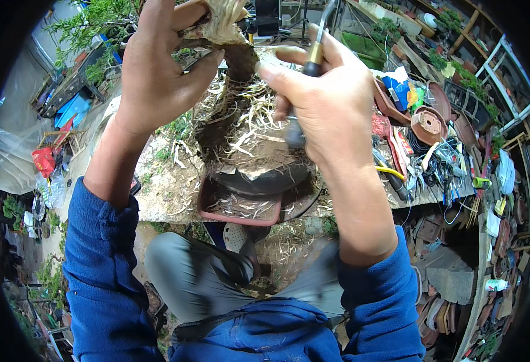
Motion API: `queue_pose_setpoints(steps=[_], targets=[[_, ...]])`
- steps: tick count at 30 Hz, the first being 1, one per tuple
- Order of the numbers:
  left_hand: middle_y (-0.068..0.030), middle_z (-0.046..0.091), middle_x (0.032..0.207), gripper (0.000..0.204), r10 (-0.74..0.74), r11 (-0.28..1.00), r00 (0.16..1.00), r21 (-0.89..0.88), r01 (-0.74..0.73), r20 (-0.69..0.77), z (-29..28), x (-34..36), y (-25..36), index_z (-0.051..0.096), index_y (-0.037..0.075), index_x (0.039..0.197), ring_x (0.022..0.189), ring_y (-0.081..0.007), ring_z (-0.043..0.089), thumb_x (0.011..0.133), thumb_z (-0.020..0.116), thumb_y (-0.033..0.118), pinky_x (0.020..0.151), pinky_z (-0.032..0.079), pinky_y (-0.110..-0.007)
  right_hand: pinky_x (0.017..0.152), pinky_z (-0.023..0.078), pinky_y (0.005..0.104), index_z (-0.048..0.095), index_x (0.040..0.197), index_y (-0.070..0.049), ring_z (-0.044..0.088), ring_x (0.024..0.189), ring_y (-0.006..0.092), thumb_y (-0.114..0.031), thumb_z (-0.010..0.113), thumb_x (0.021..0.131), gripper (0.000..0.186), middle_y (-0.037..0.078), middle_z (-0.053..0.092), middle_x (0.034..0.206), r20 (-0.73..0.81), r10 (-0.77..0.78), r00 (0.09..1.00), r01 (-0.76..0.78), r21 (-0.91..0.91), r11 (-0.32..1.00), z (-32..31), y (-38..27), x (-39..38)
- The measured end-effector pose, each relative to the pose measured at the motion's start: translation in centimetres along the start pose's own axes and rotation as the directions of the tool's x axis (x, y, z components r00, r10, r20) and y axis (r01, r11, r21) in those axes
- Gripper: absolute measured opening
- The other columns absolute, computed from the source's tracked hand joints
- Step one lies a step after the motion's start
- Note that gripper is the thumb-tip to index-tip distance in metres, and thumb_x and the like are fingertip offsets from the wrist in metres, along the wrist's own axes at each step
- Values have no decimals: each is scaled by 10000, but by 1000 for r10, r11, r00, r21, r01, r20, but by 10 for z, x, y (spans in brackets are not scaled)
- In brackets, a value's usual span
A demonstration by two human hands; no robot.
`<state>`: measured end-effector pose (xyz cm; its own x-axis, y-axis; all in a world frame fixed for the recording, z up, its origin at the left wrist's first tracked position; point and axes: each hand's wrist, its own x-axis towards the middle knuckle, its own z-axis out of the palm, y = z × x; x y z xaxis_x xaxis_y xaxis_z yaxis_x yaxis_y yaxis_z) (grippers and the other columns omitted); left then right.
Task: The person uses a curved carving knife to remove bark and shape a small branch held in the left hand. Wood shavings accumulate on the work surface as the person repeatedly scrapes and refines the branch's surface.
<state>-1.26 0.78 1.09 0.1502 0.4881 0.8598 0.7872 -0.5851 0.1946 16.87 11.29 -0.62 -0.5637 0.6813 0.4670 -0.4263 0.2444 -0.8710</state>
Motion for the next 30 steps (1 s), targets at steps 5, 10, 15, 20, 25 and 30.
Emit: queue_pose_setpoints(steps=[5, 10, 15, 20, 25, 30], targets=[[-250, 656, 1269, 1064, 47, 999, 999, -4, -47, -2, 1, -1, -9, -42, 5, 1650, 1140, -282, 679, 816, 596, -168, 973, 524, -365, 394, 448, 283, 655, 1029, 55, 586, 485, 135, 4, 701, 886, 158, 108, 669, 744, 166, 189, 968, -233, 313, 921, 14, -37, 6], [-230, 667, 1248, 1085, 20, 998, 1000, 57, -20, 11, 1, -2, -6, -48, 17, 1652, 1127, -270, 678, 847, 665, -122, 963, 524, -367, 399, 434, 253, 662, 1027, 25, 587, 504, 112, 26, 666, 921, 106, 64, 662, 762, 176, 127, 976, -192, 428, 883, 30, -39, 10], [-232, 655, 1266, 1084, 7, 1000, 1000, 5, -7, 4, 3, 0, -2, -56, 23, 1653, 1157, -274, 667, 827, 624, -145, 987, 516, -372, 461, 463, 249, 663, 1007, 11, 592, 529, 111, 69, 651, 902, 120, 60, 662, 772, 144, 163, 976, -210, 425, 881, 37, -23, 17], [-237, 646, 1273, 1092, -22, 998, 1000, 54, 22, 3, 4, -4, 0, -70, 26, 1654, 1169, -276, 663, 787, 563, -177, 1002, 511, -376, 446, 462, 256, 664, 1005, 10, 587, 517, 133, 100, 597, 867, 178, 67, 649, 737, 216, 104, 971, -213, 580, 786, 31, -11, 23], [-248, 632, 1304, 1067, -17, 1000, 999, 9, 16, 48, -2, -2, 0, 20, 14, 1652, 1176, -285, 665, 783, 612, -168, 1006, 523, -386, 439, 507, 327, 597, 1210, 76, 618, 497, 180, 136, 643, 793, 424, 159, 689, 775, 155, 8, 988, -99, 591, 800, 34, 5, 22], [-212, 691, 1297, 629, 100, 939, 905, 339, 52, -415, 20, -5, 36, 534, -62, 1428, 1177, -274, 695, 823, 693, -123, 986, 560, -344, 425, 493, 341, 469, 1390, 77, 608, 488, 200, 177, 575, 760, 647, 197, 680, 774, 57, 204, 977, -205, 510, 836, 31, 15, 9]])
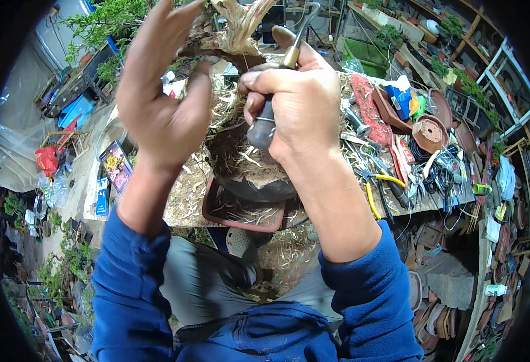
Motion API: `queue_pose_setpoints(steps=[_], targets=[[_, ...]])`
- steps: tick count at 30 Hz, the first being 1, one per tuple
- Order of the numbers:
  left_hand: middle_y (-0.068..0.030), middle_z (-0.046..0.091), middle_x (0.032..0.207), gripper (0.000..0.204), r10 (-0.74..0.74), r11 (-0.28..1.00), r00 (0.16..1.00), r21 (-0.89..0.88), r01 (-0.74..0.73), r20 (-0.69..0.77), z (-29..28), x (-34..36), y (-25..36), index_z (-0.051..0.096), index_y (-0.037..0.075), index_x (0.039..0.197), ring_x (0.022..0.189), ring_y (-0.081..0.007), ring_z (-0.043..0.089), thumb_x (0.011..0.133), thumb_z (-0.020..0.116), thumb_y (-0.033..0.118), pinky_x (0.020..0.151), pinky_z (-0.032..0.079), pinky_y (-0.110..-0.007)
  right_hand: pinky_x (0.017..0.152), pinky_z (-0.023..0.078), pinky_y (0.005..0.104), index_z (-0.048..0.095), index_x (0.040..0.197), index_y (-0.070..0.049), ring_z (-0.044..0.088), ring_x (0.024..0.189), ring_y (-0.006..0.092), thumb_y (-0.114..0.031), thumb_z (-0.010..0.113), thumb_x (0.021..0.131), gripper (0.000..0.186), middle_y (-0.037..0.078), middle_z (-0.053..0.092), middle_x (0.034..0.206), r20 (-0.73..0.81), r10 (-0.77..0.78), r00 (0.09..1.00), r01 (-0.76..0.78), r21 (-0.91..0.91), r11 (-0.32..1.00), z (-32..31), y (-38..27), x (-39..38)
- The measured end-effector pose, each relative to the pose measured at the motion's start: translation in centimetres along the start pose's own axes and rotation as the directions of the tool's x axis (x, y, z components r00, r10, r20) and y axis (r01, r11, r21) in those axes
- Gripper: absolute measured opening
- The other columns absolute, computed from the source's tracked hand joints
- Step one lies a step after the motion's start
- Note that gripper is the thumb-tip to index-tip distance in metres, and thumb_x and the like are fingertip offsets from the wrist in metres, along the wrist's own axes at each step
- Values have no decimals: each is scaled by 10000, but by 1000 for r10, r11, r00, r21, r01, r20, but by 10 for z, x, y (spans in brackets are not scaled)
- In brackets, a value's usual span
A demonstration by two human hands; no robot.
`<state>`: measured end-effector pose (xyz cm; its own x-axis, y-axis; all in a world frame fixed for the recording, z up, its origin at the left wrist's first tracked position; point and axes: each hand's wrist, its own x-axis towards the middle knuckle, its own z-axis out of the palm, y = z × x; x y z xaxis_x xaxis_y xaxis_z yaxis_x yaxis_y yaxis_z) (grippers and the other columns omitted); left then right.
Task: The person uses a curved carving knife to remove bark and shape a small branch held in the left hand. Wood shavings accumulate on the work surface as the person repeatedly scrapes and refines the branch's surface.
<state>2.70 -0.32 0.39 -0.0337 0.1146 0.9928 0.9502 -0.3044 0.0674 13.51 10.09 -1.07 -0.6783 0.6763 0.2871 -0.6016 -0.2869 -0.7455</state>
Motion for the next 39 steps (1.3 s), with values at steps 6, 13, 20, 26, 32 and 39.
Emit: queue_pose_setpoints(steps=[6, 13, 20, 26, 32, 39], targets=[[-76, 729, 789, 204, -755, 640, 656, -222, 736, -2, 12, -31, 46, 752, -54, 983, 659, -92, 666, 951, 752, 147, 569, 508, -213, 418, 493, 311, 481, 1361, 87, 597, 493, 168, 112, 650, 830, 558, 183, 700, 800, -139, 28, 990, -44, -109, 993, -8, -3, -4], [-10, 646, 664, 220, -813, 541, 582, -376, 752, -7, 23, -38, 47, 709, -9, 828, 568, -46, 547, 998, 693, 130, 523, 398, -205, 461, 465, 239, 643, 1023, 64, 595, 515, 99, -13, 766, 864, 216, 88, 691, 761, 87, -254, 963, 268, -268, 925, 6, -8, -3], [10, 627, 637, 225, -784, 568, 621, -405, 716, -4, 28, -50, 47, 713, -3, 789, 586, -44, 510, 961, 726, 142, 509, 393, -255, 486, 477, 245, 636, 1086, 46, 595, 557, 106, -6, 727, 854, 254, 148, 741, 890, 179, -43, 983, 96, -301, 949, 13, -32, 7], [34, 596, 620, 193, -727, 675, 679, -289, 679, -101, 30, -52, 44, 716, -19, 798, 590, -25, 482, 919, 764, 123, 501, 354, -237, 521, 474, 268, 664, 991, 73, 581, 546, 133, 33, 676, 840, 157, 161, 725, 839, 97, 59, 994, -26, -315, 949, 17, -42, 11], [-9, 647, 640, 187, -725, 671, 682, -323, 668, -97, 31, -53, 44, 709, -21, 791, 595, -37, 533, 917, 752, 109, 515, 407, -237, 547, 466, 269, 644, 977, 80, 578, 633, 122, 50, 611, 844, 141, 185, 705, 860, 41, 51, 998, -38, -276, 960, 13, -39, 19], [-57, 693, 664, 147, -654, 749, 748, -235, 619, -114, 31, -57, 40, 724, -15, 803, 597, -56, 577, 901, 742, 92, 527, 439, -249, 548, 470, 290, 616, 967, 76, 570, 606, 143, 47, 612, 816, 154, 192, 689, 848, -59, 33, 998, -47, -258, 965, 14, -27, 18]])
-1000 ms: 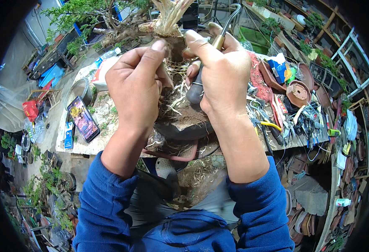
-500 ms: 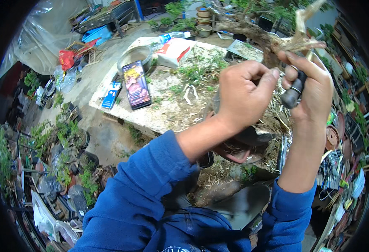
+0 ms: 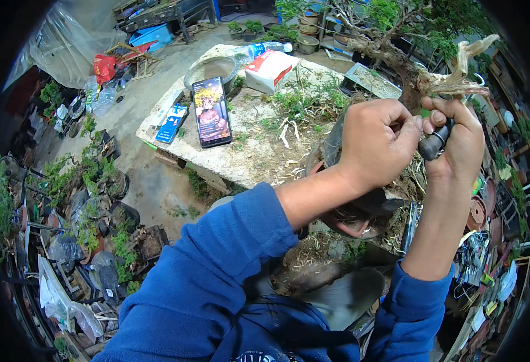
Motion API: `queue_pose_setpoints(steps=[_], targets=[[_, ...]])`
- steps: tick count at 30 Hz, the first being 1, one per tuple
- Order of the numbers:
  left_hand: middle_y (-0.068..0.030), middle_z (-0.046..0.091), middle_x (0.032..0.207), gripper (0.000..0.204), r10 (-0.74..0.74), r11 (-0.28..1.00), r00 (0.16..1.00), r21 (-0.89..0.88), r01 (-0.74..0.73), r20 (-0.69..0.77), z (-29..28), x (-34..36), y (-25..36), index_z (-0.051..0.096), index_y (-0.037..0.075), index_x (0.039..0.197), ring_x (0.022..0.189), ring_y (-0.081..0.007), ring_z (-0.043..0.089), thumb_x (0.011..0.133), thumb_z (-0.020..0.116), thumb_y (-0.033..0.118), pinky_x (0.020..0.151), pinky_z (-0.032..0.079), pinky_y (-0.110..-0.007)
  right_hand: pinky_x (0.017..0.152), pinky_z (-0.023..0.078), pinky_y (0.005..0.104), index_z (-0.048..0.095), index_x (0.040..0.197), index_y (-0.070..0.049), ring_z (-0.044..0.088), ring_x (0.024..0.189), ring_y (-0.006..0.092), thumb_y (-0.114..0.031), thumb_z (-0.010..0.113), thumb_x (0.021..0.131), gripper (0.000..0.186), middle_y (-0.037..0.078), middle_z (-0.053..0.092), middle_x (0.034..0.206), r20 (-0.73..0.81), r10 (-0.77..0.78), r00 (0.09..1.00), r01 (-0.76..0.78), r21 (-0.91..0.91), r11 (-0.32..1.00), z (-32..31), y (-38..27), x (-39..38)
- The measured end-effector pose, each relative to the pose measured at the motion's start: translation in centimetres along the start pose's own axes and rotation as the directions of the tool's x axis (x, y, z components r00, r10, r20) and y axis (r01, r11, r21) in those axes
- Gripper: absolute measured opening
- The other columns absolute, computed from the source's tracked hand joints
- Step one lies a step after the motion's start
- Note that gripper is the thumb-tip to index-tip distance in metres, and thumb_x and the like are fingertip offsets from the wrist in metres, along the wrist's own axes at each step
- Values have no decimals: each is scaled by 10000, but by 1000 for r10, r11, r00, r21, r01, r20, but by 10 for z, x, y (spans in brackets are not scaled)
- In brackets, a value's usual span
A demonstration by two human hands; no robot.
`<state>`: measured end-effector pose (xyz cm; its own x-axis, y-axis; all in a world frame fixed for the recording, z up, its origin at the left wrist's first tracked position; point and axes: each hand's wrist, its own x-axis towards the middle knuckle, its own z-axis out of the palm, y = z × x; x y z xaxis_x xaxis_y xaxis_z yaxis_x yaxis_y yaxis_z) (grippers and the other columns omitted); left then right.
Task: The person uses a curved carving knife to remove bark and shape a small branch held in the left hand. Wood shavings accumulate on the work surface as the person repeatedly scrapes and refines the branch's surface.
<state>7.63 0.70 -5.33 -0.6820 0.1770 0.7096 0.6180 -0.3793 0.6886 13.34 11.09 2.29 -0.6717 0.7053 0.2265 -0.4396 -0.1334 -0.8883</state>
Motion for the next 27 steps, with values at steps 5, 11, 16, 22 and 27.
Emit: queue_pose_setpoints(steps=[5, 11, 16, 22, 27], targets=[[-101, 750, 740, 129, -83, 987, 996, -134, 84, 15, 1, 1, 2, 743, -10, 794, 634, -117, 691, 894, 674, 32, 573, 525, -286, 508, 488, 307, 609, 937, 95, 596, 530, 176, 65, 611, 808, 133, 170, 685, 763, 27, 5, 1000, -2, -93, 996, -6, 9, -7], [38, 621, 649, 169, -171, 975, 985, -139, 171, 16, -3, -2, 5, 705, -17, 800, 589, -6, 491, 933, 748, 77, 503, 365, -209, 458, 501, 267, 647, 1081, 54, 608, 549, 109, -16, 681, 879, 216, 158, 732, 890, 136, 5, 991, -8, 26, 1000, -11, 9, -16], [43, 623, 658, 164, -159, 978, 987, -139, 157, 0, -3, -2, 4, 706, -10, 815, 596, -4, 486, 937, 756, 89, 505, 356, -206, 469, 495, 264, 659, 1107, 66, 604, 564, 105, -11, 709, 875, 250, 176, 734, 907, 144, -50, 988, 36, 97, 995, -4, 2, -13], [34, 641, 686, 154, -152, 979, 988, -136, 152, 12, -3, -4, 8, 708, -14, 837, 623, -8, 515, 946, 749, 87, 530, 381, -200, 474, 490, 297, 637, 1050, 93, 585, 553, 126, 74, 665, 826, 226, 174, 697, 829, 97, -1, 995, -10, 109, 994, 3, -1, -7], [25, 658, 748, 145, -157, 981, 987, -111, 160, 36, -6, -4, 8, 715, -20, 883, 655, -27, 539, 968, 731, 97, 576, 407, -207, 444, 474, 322, 592, 879, 57, 588, 481, 188, 153, 661, 752, 174, 133, 647, 727, 43, -1, 999, -5, 153, 988, 5, 2, -5]])
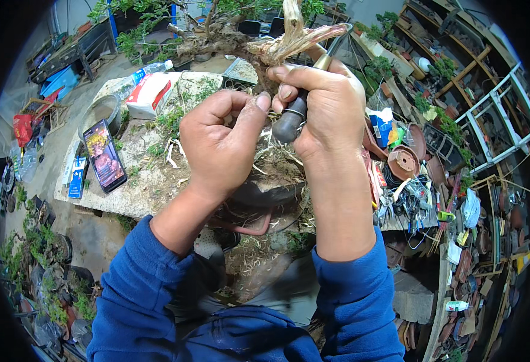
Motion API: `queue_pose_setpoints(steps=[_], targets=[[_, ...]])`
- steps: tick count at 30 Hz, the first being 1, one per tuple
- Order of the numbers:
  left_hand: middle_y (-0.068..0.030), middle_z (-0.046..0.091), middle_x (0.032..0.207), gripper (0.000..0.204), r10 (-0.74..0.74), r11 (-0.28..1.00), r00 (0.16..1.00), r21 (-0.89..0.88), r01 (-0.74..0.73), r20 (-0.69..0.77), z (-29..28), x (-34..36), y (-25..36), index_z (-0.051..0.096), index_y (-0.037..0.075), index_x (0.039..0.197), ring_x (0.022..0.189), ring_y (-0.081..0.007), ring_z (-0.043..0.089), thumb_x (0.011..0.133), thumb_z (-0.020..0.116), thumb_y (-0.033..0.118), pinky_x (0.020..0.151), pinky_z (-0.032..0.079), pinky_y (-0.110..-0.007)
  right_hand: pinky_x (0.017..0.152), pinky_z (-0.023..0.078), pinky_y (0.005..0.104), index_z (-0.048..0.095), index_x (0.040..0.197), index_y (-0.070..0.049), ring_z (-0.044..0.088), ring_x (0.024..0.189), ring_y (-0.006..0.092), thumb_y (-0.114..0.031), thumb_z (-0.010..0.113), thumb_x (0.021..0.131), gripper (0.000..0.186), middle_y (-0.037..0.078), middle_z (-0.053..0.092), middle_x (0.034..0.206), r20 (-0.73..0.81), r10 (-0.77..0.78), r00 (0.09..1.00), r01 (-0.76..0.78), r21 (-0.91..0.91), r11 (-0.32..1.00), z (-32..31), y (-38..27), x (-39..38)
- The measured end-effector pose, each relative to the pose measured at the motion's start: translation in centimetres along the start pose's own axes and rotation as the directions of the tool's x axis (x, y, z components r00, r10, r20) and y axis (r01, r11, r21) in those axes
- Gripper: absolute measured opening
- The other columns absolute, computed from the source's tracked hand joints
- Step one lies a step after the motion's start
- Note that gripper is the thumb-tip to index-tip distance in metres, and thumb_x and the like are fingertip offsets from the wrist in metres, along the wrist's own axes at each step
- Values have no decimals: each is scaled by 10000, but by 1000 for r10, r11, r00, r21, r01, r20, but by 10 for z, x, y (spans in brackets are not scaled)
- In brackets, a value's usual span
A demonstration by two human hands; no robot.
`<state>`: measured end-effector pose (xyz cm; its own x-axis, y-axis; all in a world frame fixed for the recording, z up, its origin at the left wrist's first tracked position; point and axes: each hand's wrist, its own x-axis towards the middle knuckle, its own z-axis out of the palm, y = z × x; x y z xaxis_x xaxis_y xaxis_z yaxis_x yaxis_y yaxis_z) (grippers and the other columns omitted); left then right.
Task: The person uses a curved carving knife to remove bark and shape a small branch held in the left hand. Wood shavings accumulate on the work surface as the person repeatedly scrapes and refines the branch's surface.
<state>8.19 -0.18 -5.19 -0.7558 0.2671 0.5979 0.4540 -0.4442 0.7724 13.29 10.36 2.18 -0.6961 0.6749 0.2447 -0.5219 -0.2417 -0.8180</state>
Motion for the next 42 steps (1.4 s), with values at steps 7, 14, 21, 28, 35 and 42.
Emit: queue_pose_setpoints(steps=[7, 14, 21, 28, 35, 42], targets=[[48, 605, 673, 147, 11, 1000, 999, -11, -11, -43, 1, 0, -2, 714, -10, 834, 605, -8, 465, 941, 754, 84, 522, 347, -202, 425, 476, 317, 568, 1132, 92, 583, 483, 180, 120, 661, 804, 341, 151, 662, 763, -86, 31, 996, -39, -102, 994, -12, 7, -5], [18, 637, 696, 122, 45, 999, 997, 2, -45, -69, 11, -10, -1, 711, -21, 862, 625, -21, 524, 933, 756, 67, 547, 407, -216, 417, 492, 303, 456, 1478, 45, 612, 509, 168, -252, 469, 1095, 485, 135, 645, 864, -31, -70, 997, 62, -210, 976, -33, -3, -62], [-102, 719, 911, 158, 352, 927, 934, 115, -356, 59, 5, 7, 33, 718, -22, 1009, 771, -134, 672, 863, 769, 12, 687, 540, -266, 511, 454, 211, 307, 1587, 67, 554, 561, 58, -113, 549, 1072, 597, 32, 649, 779, 284, -429, 857, 515, -494, 701, -31, 28, -91], [-219, 659, 1297, 820, 607, 625, 673, 269, -733, 422, -7, 77, 49, 370, 5, 1530, 1124, -294, 699, 804, 740, -85, 909, 584, -369, 509, 445, 195, 311, 1600, 31, 544, 551, 43, -127, 527, 1080, 586, -3, 601, 688, 277, -476, 835, 549, -490, 677, -17, 39, -80], [-133, 733, 940, 500, 623, 545, 588, 253, -799, 516, 9, 97, 51, 641, 147, 1246, 836, -338, 728, 791, 745, -32, 684, 576, -390, 507, 450, 216, 343, 1594, 17, 545, 533, 52, -100, 512, 1074, 560, 1, 585, 654, 292, -560, 776, 606, -593, 530, -15, 45, -71], [-134, 738, 899, 294, 554, 640, 580, 139, -756, 598, 4, 113, 40, 710, 60, 1037, 739, -275, 735, 771, 744, -59, 643, 566, -312, 493, 449, 235, 402, 1565, 25, 524, 480, 68, -55, 492, 1056, 523, 2, 555, 610, 324, -580, 747, 604, -697, 388, -8, 42, -76]])
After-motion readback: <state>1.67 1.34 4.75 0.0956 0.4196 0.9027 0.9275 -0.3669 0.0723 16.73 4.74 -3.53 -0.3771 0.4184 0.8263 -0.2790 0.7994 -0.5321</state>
